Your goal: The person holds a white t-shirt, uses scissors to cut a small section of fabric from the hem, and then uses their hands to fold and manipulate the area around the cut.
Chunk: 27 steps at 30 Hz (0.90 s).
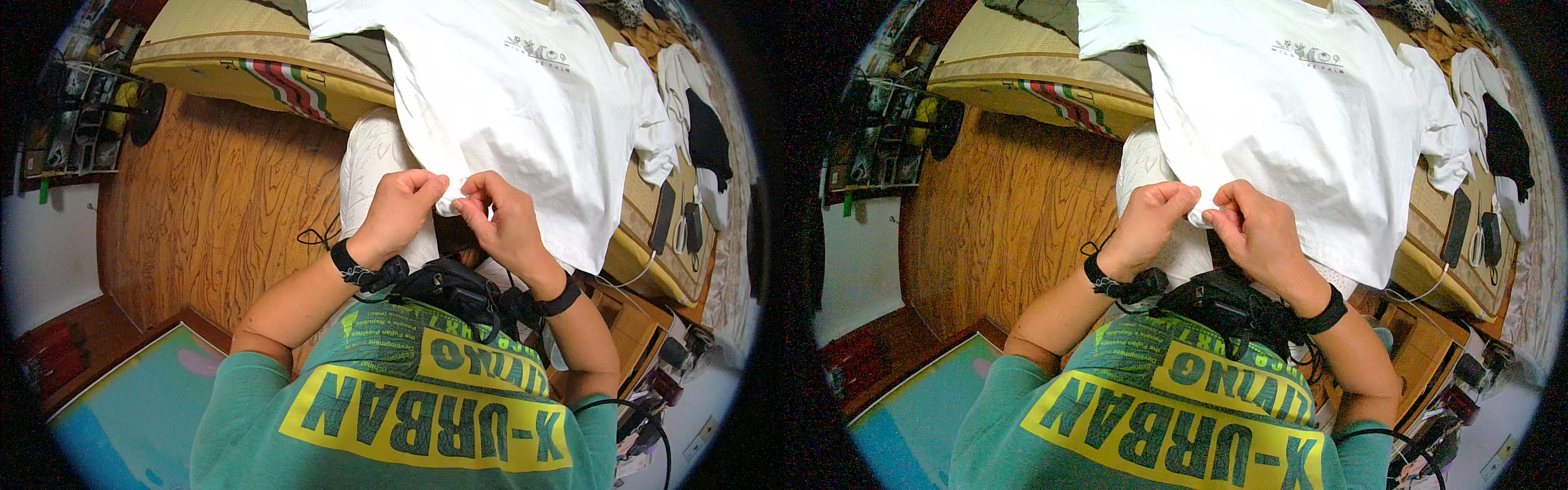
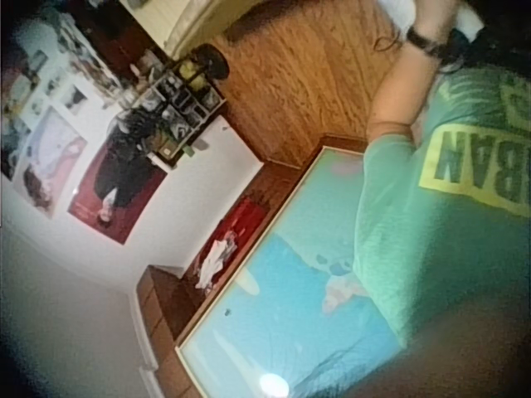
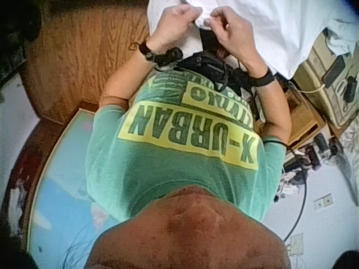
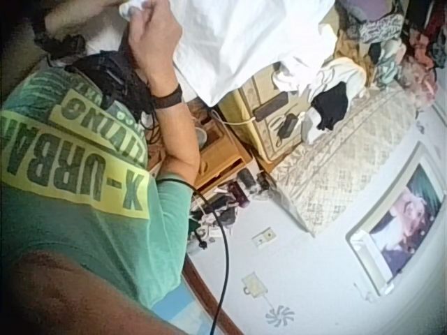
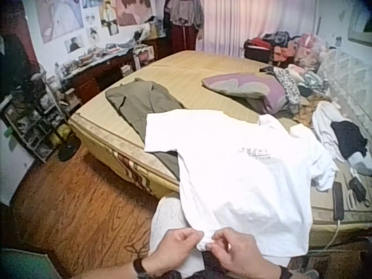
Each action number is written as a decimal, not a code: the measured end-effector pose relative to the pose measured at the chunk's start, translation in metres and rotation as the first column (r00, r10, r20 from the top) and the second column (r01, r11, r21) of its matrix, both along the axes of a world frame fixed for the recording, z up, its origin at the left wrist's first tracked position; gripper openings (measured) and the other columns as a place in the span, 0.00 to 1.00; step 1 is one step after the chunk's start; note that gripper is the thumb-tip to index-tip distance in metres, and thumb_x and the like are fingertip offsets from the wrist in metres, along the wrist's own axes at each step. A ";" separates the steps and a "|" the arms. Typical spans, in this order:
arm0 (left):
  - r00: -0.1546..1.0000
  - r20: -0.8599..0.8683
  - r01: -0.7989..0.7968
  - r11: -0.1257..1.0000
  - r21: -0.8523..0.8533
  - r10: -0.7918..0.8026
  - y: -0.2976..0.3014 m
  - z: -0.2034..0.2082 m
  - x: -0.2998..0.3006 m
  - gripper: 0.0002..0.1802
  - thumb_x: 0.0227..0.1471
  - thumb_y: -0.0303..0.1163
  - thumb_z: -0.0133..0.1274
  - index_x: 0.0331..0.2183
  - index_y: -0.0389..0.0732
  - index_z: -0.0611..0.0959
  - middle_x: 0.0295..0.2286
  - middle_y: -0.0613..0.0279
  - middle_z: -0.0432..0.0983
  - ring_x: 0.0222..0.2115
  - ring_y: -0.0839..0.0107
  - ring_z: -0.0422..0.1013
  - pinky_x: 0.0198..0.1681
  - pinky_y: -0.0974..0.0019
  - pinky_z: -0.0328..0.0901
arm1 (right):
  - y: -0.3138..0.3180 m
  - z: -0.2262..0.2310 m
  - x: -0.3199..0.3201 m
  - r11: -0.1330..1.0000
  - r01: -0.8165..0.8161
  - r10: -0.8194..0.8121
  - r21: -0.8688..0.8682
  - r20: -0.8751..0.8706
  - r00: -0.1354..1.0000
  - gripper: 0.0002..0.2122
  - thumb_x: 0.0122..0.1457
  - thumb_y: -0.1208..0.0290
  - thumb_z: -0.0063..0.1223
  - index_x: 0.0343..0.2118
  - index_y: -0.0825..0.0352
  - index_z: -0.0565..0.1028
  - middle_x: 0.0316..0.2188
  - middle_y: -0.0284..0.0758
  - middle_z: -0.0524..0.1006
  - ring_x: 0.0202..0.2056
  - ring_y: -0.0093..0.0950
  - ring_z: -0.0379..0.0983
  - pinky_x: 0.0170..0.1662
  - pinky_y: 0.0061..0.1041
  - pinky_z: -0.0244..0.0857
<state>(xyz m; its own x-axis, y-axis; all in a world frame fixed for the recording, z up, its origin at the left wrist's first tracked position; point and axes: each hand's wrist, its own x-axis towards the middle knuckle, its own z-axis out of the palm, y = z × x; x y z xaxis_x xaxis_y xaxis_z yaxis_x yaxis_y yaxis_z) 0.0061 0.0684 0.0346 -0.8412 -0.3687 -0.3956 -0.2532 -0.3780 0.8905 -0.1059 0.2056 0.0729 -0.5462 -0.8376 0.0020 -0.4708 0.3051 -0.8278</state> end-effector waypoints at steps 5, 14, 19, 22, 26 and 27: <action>0.999 -0.029 0.009 0.984 -0.176 -0.015 0.003 0.003 -0.001 0.13 0.57 0.33 0.52 0.29 0.32 0.82 0.22 0.74 0.73 0.23 0.87 0.62 0.27 0.79 0.59 | 0.002 -0.003 -0.001 1.000 -0.010 0.010 0.001 0.142 0.990 0.05 0.55 0.75 0.54 0.27 0.69 0.70 0.15 0.32 0.69 0.17 0.20 0.64 0.22 0.20 0.58; 0.993 0.027 -0.109 0.973 -0.204 0.117 -0.003 -0.022 0.003 0.13 0.54 0.33 0.54 0.26 0.31 0.81 0.18 0.68 0.72 0.20 0.82 0.63 0.23 0.74 0.59 | 0.008 -0.001 -0.012 0.985 0.156 -0.102 -0.072 0.485 0.868 0.05 0.59 0.74 0.50 0.27 0.67 0.70 0.18 0.20 0.65 0.20 0.10 0.57 0.22 0.12 0.51; 0.994 -0.087 -0.109 0.807 -0.580 0.072 -0.002 0.002 0.008 0.08 0.54 0.32 0.56 0.33 0.37 0.83 0.25 0.71 0.75 0.24 0.78 0.66 0.29 0.72 0.60 | 0.014 -0.017 -0.015 0.982 -0.088 -0.056 0.169 0.696 0.715 0.07 0.63 0.69 0.48 0.36 0.68 0.73 0.26 0.27 0.74 0.26 0.16 0.68 0.31 0.14 0.63; 0.919 -0.133 -0.041 0.246 -0.969 -0.372 0.003 0.022 0.012 0.14 0.42 0.30 0.59 0.36 0.43 0.82 0.25 0.65 0.72 0.31 0.64 0.68 0.38 0.63 0.63 | 0.008 -0.006 -0.010 0.999 0.052 -0.023 0.009 0.961 0.274 0.14 0.65 0.60 0.47 0.37 0.69 0.73 0.30 0.31 0.75 0.29 0.18 0.70 0.32 0.16 0.66; 0.837 -0.140 0.024 0.292 -0.956 -0.529 0.005 0.030 0.020 0.14 0.41 0.32 0.62 0.36 0.48 0.83 0.31 0.70 0.75 0.33 0.66 0.69 0.37 0.64 0.63 | 0.023 -0.031 -0.018 0.999 0.033 -0.022 0.012 0.937 0.348 0.11 0.64 0.65 0.47 0.38 0.69 0.74 0.31 0.33 0.75 0.32 0.21 0.72 0.37 0.18 0.70; 0.841 -0.138 0.025 0.294 -0.955 -0.523 0.001 0.029 0.025 0.14 0.41 0.32 0.62 0.36 0.48 0.83 0.31 0.70 0.75 0.33 0.66 0.69 0.37 0.64 0.63 | 0.023 -0.030 -0.016 1.000 0.025 -0.022 0.014 0.938 0.345 0.11 0.64 0.65 0.47 0.38 0.69 0.74 0.31 0.33 0.75 0.32 0.21 0.72 0.37 0.18 0.70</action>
